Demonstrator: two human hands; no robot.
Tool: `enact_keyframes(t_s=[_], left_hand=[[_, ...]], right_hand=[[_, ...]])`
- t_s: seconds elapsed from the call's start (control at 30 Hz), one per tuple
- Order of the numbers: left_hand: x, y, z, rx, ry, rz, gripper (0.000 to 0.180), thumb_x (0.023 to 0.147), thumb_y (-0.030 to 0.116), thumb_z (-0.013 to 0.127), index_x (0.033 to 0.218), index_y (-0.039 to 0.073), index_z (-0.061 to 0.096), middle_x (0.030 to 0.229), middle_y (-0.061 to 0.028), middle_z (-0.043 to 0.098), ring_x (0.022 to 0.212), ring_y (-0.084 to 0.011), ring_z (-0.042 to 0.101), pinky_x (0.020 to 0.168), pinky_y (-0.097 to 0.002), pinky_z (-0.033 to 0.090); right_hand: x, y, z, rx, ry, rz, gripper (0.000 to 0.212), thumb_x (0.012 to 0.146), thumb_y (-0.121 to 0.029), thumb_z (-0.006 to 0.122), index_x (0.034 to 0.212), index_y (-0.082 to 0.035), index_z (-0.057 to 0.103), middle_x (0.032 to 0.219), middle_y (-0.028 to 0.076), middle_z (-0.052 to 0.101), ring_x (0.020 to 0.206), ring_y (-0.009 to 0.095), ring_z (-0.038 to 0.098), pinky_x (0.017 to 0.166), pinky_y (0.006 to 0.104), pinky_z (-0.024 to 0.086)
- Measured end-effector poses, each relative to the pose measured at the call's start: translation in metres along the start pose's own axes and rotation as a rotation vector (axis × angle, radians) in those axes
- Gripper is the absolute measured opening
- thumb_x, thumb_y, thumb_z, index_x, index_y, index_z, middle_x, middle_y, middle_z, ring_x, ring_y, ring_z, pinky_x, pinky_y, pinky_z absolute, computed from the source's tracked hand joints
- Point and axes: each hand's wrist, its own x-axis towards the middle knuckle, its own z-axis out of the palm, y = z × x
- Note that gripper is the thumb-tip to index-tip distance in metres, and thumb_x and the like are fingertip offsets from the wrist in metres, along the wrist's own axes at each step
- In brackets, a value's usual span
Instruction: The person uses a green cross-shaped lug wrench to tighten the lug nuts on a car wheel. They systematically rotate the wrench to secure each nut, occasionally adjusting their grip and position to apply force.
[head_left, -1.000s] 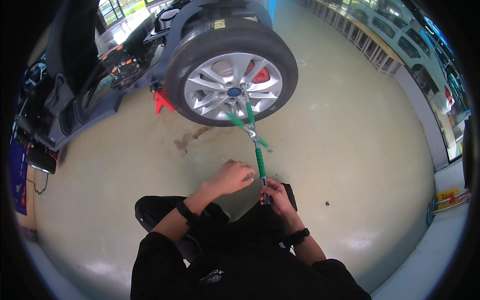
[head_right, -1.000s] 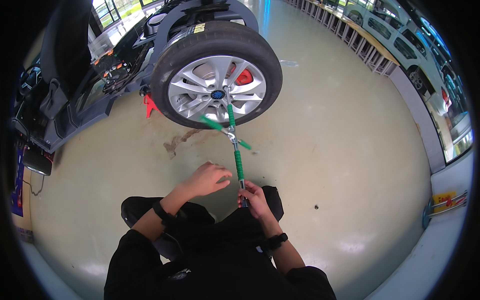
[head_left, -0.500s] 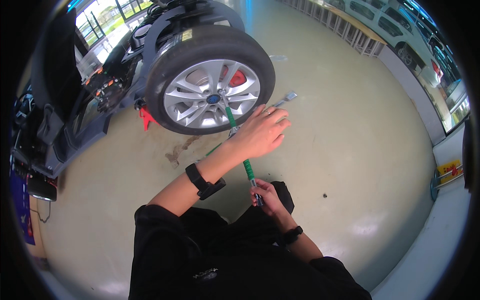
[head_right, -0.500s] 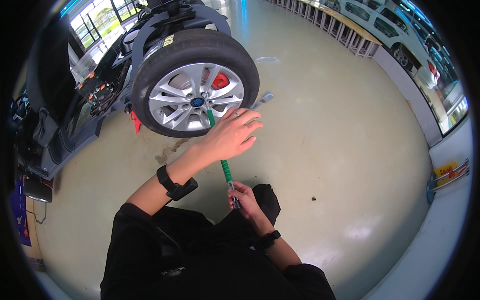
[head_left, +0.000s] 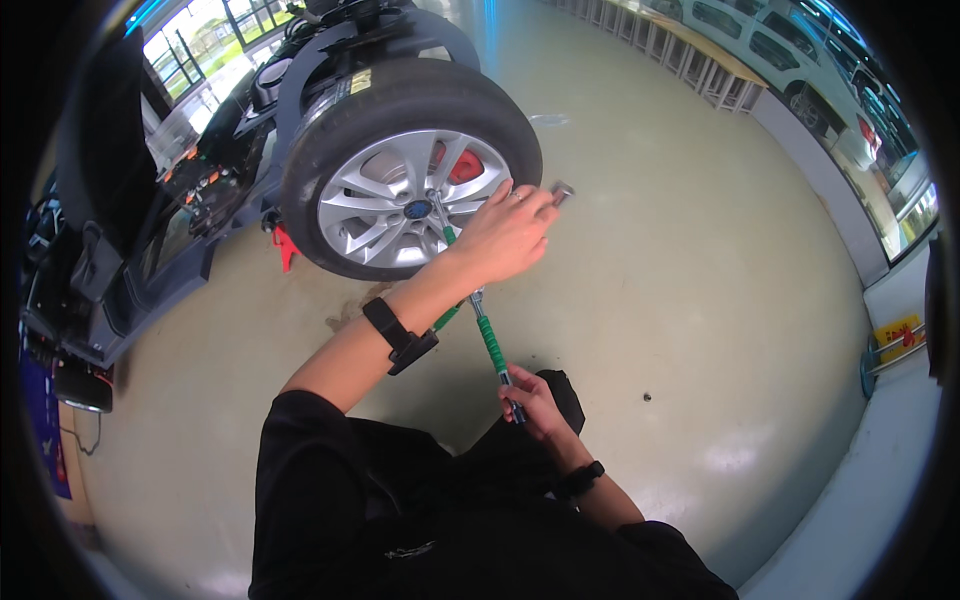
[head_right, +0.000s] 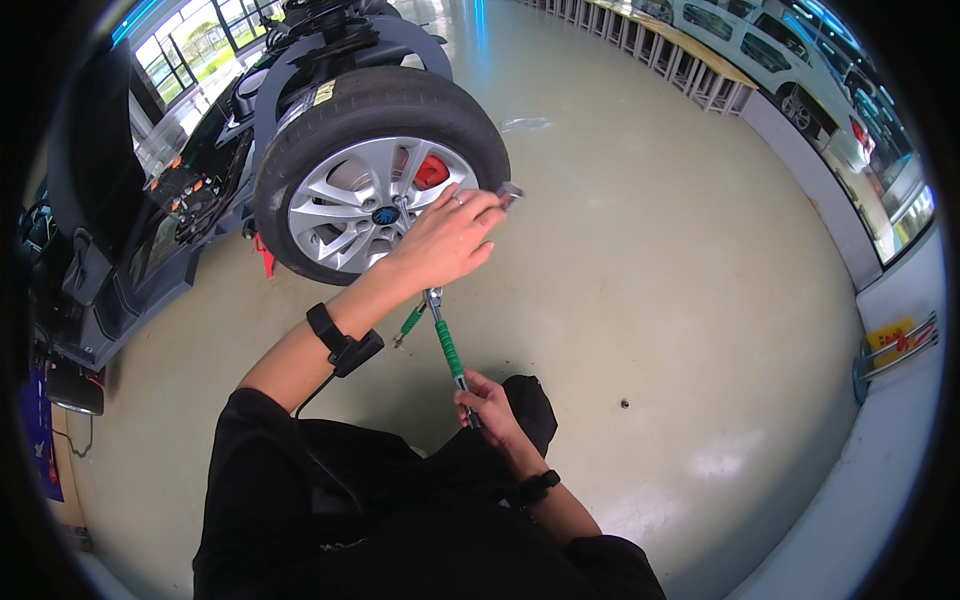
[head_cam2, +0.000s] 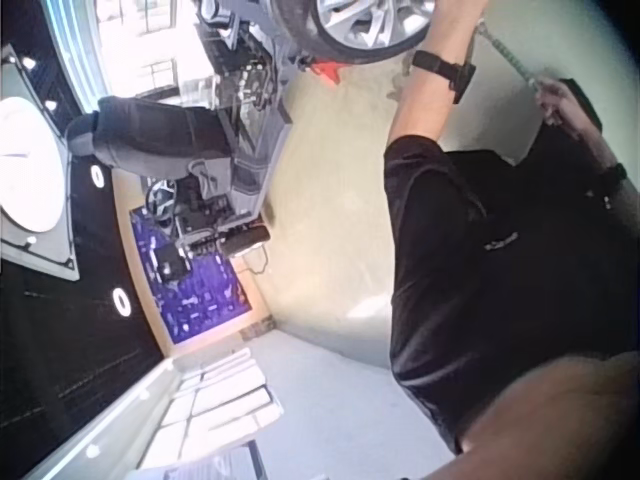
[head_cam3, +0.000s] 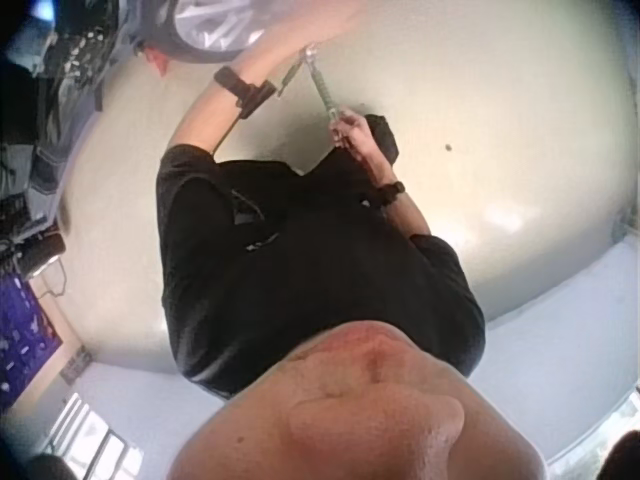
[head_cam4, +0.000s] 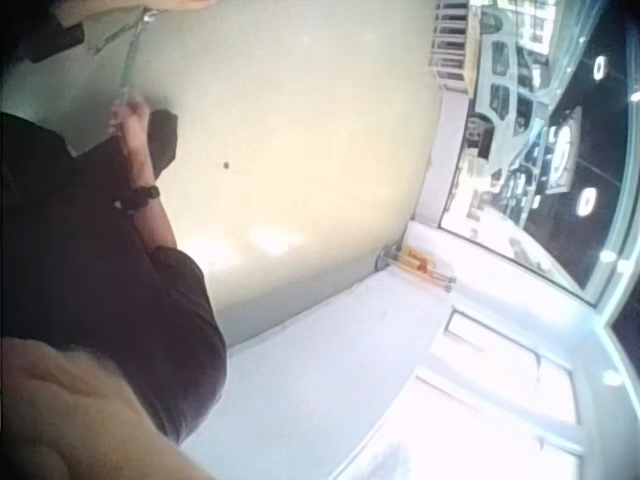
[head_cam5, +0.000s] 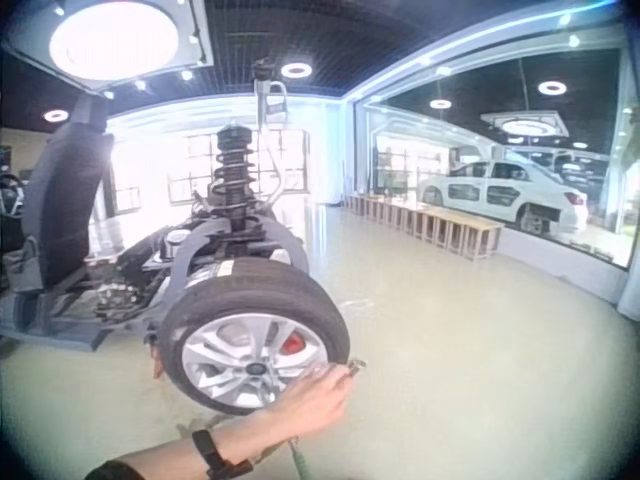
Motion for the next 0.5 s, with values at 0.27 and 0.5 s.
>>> enact_keyframes(t_s=[0.27, 0.5], left_hand=[[0.021, -0.028, -0.04, 0.137, -0.227, -0.07, 0.013, 0.079, 0.01, 0.062, 0.091, 0.004, 0.063, 0.093, -0.0067, 0.056, 0.095, -0.0252, 0.058, 0.077, -0.0382, 0.052], [-0.103, -0.043, -0.058, 0.038, 0.348, -0.169, 0.009, 0.074, 0.004, 0.065, 0.083, 0.002, 0.063, 0.09, -0.0091, 0.059, 0.079, -0.0289, 0.057, 0.072, -0.0399, 0.049]], right_hand=[[-0.003, -0.007, 0.001, -0.037, -0.016, -0.021, 0.061, 0.086, -0.001, 0.06, 0.142, 0.0, 0.035, 0.079, 0.006, 0.059, 0.06, 0.013, 0.056, 0.053, 0.0276, 0.049], [0.001, 0.009, 0.0, -0.054, -0.006, 0.008, 0.039, 0.086, 0.0, 0.06, 0.124, 0.002, 0.051, 0.078, 0.005, 0.059, 0.061, 0.013, 0.058, 0.053, 0.0262, 0.049]])
